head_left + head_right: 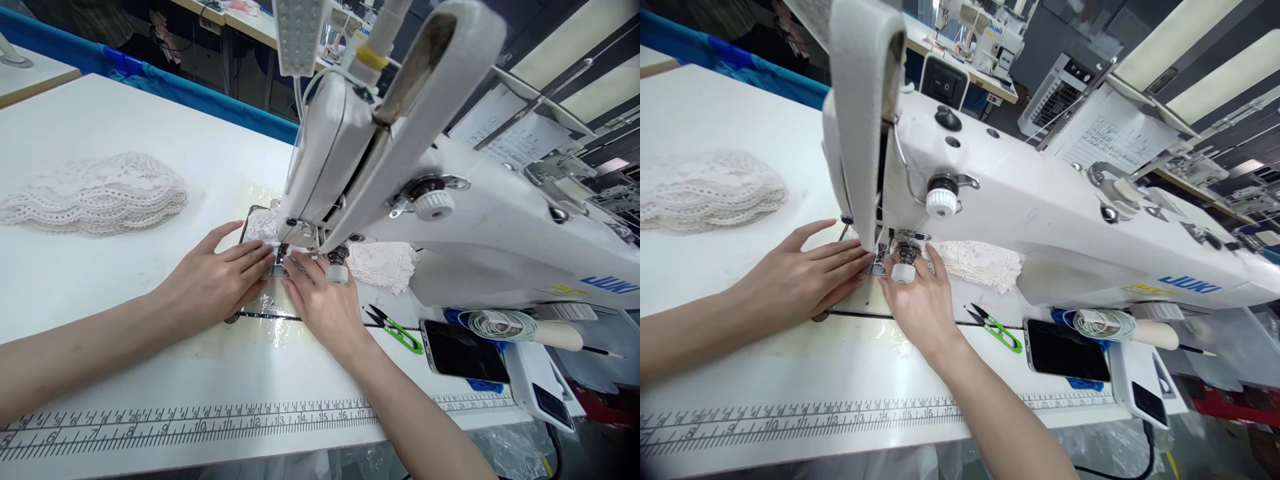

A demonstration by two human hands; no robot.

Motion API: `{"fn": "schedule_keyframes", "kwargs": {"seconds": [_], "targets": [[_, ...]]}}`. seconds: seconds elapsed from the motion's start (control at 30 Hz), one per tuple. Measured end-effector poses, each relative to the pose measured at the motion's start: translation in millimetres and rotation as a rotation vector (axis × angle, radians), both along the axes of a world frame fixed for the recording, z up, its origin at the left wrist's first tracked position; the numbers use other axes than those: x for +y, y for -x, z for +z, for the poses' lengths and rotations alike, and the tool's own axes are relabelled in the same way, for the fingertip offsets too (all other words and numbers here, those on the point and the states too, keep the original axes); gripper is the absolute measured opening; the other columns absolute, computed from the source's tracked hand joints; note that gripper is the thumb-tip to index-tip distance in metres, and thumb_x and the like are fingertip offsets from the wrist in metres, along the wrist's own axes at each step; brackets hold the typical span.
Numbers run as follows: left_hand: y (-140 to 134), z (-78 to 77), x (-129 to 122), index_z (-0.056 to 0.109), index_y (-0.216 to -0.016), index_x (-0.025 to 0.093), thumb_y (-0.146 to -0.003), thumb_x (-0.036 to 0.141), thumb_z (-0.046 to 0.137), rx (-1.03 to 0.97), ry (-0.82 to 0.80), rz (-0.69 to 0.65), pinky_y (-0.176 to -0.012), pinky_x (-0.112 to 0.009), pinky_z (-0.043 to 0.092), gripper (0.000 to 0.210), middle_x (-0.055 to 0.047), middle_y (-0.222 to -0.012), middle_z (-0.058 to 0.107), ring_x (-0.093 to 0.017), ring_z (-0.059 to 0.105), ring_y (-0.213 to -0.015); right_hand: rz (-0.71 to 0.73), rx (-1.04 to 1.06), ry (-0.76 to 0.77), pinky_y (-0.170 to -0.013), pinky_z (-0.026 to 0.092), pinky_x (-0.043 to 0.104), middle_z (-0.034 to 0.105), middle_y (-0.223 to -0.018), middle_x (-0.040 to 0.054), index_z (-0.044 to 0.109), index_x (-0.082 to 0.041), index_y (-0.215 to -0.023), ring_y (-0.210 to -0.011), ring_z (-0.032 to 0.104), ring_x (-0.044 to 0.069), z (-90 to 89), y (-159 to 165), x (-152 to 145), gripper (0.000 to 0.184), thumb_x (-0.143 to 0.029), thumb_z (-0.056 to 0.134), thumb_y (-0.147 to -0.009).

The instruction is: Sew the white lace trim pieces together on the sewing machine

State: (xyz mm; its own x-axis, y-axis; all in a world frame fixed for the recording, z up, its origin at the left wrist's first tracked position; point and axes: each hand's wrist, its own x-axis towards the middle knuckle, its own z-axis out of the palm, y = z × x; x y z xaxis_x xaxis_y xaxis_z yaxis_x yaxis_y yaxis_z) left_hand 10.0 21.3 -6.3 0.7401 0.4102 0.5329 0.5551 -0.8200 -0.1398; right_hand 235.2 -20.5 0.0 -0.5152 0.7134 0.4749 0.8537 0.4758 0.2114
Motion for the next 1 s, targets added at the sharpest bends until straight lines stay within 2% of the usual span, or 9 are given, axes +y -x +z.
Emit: {"fn": "schedule_keyframes", "kwargs": {"seconds": [0.2,0.3,0.4,0.47,0.57,0.7,0.8,0.93,1.0], "targets": [[2,0.1,-1,0.068,-0.127,0.018,-0.110,0.034,0.043,0.011,-0.006,0.077,-0.115,-0.058,0.047,0.034,-0.013,-0.133,0.074,-0.030,0.071,-0.124,-0.023,-0.011,0.050,-0.116,0.047,0.044,0.080,-0.121,0.0095,0.076,-0.019,-0.124,-0.112,0.072,0.023,2.3,-1,0,0.028,-0.032,0.057,-0.108],[5,5.1,-5,0.072,-0.109,0.020,-0.108,0.037,0.049,-0.014,-0.067,0.058,-0.098,-0.049,0.054,0.028,-0.007,-0.102,0.081,-0.025,0.076,-0.091,-0.024,-0.024,0.044,-0.116,0.047,0.046,0.079,-0.124,0.0097,0.076,-0.019,-0.123,-0.109,0.072,0.023,6.2,-3,-1,0.027,-0.018,0.056,-0.105],[9,11.7,-7,0.069,-0.090,0.024,-0.104,0.030,0.058,-0.084,-0.120,-0.025,-0.069,-0.038,0.048,0.018,0.004,-0.065,0.069,-0.016,0.061,-0.056,0.001,-0.004,0.024,-0.112,0.049,0.042,0.080,-0.120,0.0072,0.076,-0.018,-0.119,-0.099,0.073,0.021,10.8,-2,-4,0.036,-0.001,0.052,-0.098],[11,14.4,-5,0.069,-0.096,0.023,-0.103,0.026,0.060,-0.108,-0.109,-0.061,-0.070,-0.038,0.048,0.012,0.003,-0.075,0.075,-0.017,0.067,-0.066,0.029,0.041,0.036,-0.104,0.053,0.037,0.081,-0.119,0.0061,0.076,-0.016,-0.119,-0.099,0.073,0.020,13.1,1,-7,0.042,0.003,0.049,-0.094],[13,14.9,3,0.071,-0.109,0.023,-0.106,0.024,0.052,-0.074,-0.019,-0.072,-0.091,-0.041,0.051,0.019,-0.003,-0.113,0.081,-0.022,0.075,-0.102,0.131,0.105,0.130,-0.095,0.056,0.031,0.077,-0.129,0.0063,0.072,-0.013,-0.124,-0.112,0.071,0.019,14.4,6,-11,0.043,0.003,0.046,-0.094],[14,13.6,8,0.074,-0.107,0.024,-0.105,0.027,0.052,-0.072,0.040,-0.051,-0.090,-0.043,0.050,0.022,-0.002,-0.108,0.082,-0.023,0.075,-0.094,0.154,0.111,0.156,-0.099,0.054,0.032,0.080,-0.117,0.0065,0.075,-0.016,-0.112,-0.112,0.071,0.019,14.7,9,-12,0.042,0.005,0.045,-0.092],[14,13.2,7,0.074,-0.112,0.023,-0.105,0.027,0.050,-0.078,0.072,-0.053,-0.095,-0.046,0.048,0.026,-0.005,-0.115,0.081,-0.026,0.074,-0.106,0.158,0.117,0.155,-0.091,0.055,0.030,0.081,-0.110,0.0044,0.075,-0.019,-0.106,-0.104,0.072,0.017,15.1,9,-12,0.043,0.006,0.043,-0.092],[14,12.4,5,0.073,-0.104,0.022,-0.106,0.027,0.049,-0.097,0.053,-0.050,-0.085,-0.043,0.048,0.025,-0.001,-0.097,0.082,-0.021,0.074,-0.081,0.188,0.125,0.082,-0.088,0.054,0.029,0.081,-0.099,0.0024,0.075,-0.019,-0.092,-0.095,0.072,0.016,14.7,10,-14,0.040,0.006,0.043,-0.092],[13,11.8,5,0.072,-0.106,0.022,-0.107,0.025,0.051,-0.125,0.057,-0.083,-0.089,-0.042,0.048,0.022,-0.001,-0.100,0.082,-0.020,0.075,-0.085,0.154,0.130,0.051,-0.085,0.054,0.029,0.081,-0.098,0.0026,0.074,-0.018,-0.091,-0.092,0.072,0.016,14.5,10,-15,0.041,0.007,0.043,-0.091]]}}
